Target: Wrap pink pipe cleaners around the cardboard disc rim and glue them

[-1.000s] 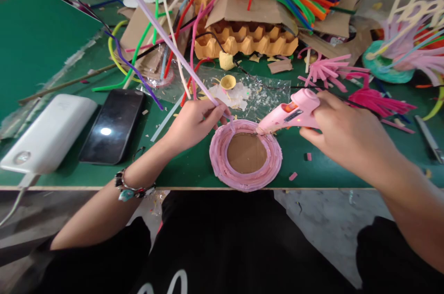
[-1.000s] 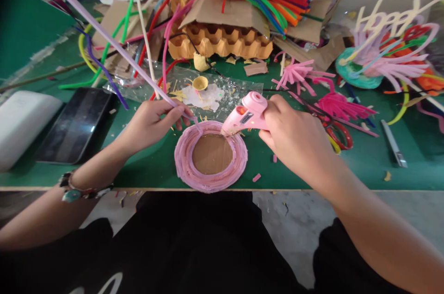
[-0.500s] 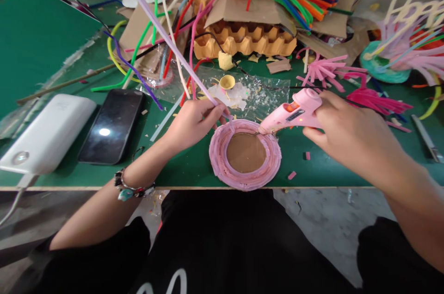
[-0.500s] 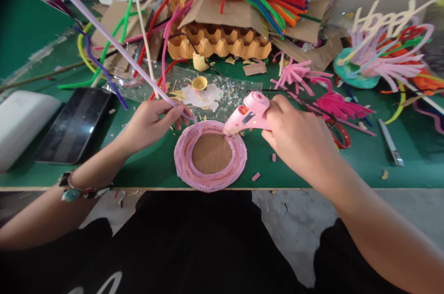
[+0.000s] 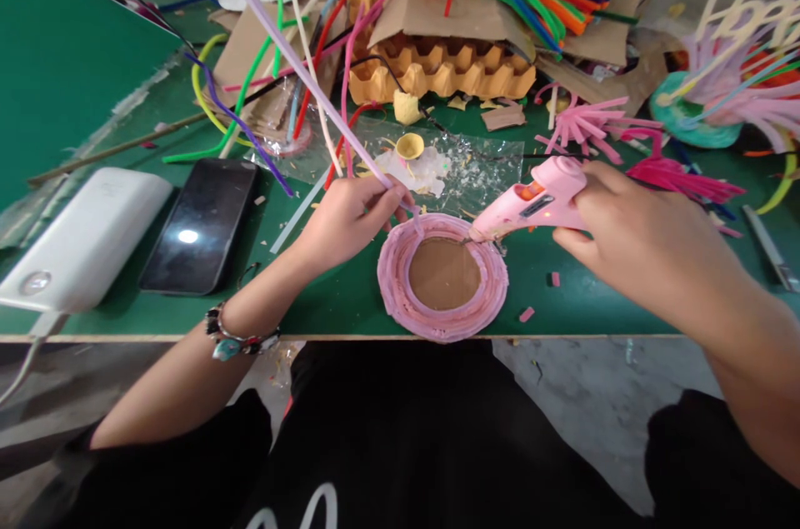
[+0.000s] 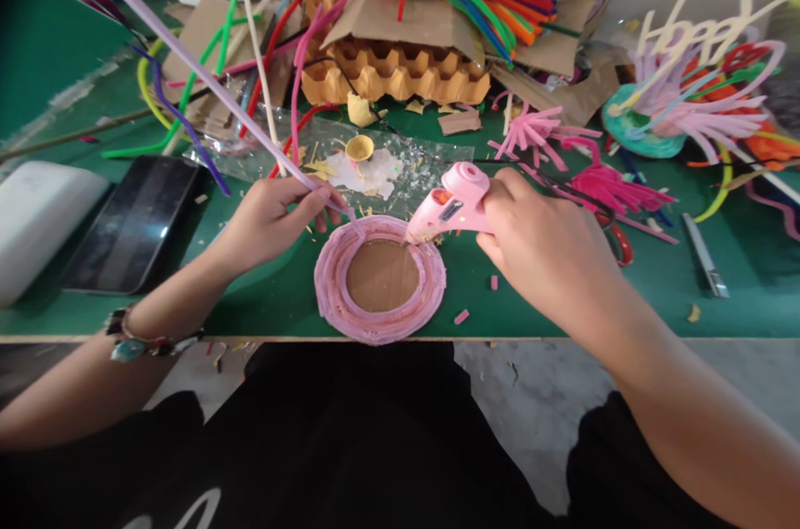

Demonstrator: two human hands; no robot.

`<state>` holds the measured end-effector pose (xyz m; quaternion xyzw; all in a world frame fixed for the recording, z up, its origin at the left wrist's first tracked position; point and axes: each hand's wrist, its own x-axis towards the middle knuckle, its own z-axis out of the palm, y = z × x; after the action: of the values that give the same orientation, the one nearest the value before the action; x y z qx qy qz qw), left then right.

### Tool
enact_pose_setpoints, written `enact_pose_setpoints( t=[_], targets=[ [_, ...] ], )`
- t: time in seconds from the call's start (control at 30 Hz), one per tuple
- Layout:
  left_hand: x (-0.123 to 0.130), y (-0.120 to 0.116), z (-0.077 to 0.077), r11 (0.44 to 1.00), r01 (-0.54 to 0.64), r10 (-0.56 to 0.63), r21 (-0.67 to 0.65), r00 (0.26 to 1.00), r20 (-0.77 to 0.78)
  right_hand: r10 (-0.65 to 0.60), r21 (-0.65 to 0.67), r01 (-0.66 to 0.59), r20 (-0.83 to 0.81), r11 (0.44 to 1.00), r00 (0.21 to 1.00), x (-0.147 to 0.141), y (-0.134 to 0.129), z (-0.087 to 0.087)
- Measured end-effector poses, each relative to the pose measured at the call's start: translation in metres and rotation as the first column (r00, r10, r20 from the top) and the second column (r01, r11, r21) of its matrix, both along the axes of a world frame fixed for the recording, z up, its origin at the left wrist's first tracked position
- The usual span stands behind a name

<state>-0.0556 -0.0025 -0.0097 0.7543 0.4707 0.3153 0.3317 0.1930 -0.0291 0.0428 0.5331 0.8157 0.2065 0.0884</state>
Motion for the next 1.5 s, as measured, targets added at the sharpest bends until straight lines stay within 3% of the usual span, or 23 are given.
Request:
enact_pose_setpoints(
  t=[0.47, 0.97, 1.5],
  targets=[
    [-0.001, 0.000, -0.001, 1.000, 0.001, -0.001, 0.017, 1.000, 0.000, -0.008, -0.026, 0.008, 0.010, 1.000, 1.000, 0.003, -0.003, 0.002],
    [-0.001, 0.001, -0.003, 1.000, 0.011, -0.011, 0.011, 1.000, 0.021, -0.090, -0.090, 0.095, 0.053, 0.991, 0.995, 0.009, -0.005, 0.002],
    [-0.001, 0.000, -0.004, 1.000, 0.003, -0.003, 0.006, 1.000, 0.026, 0.007, -0.043, -0.006, 0.025, 0.999, 1.000, 0.018, -0.010, 0.000]
  ],
)
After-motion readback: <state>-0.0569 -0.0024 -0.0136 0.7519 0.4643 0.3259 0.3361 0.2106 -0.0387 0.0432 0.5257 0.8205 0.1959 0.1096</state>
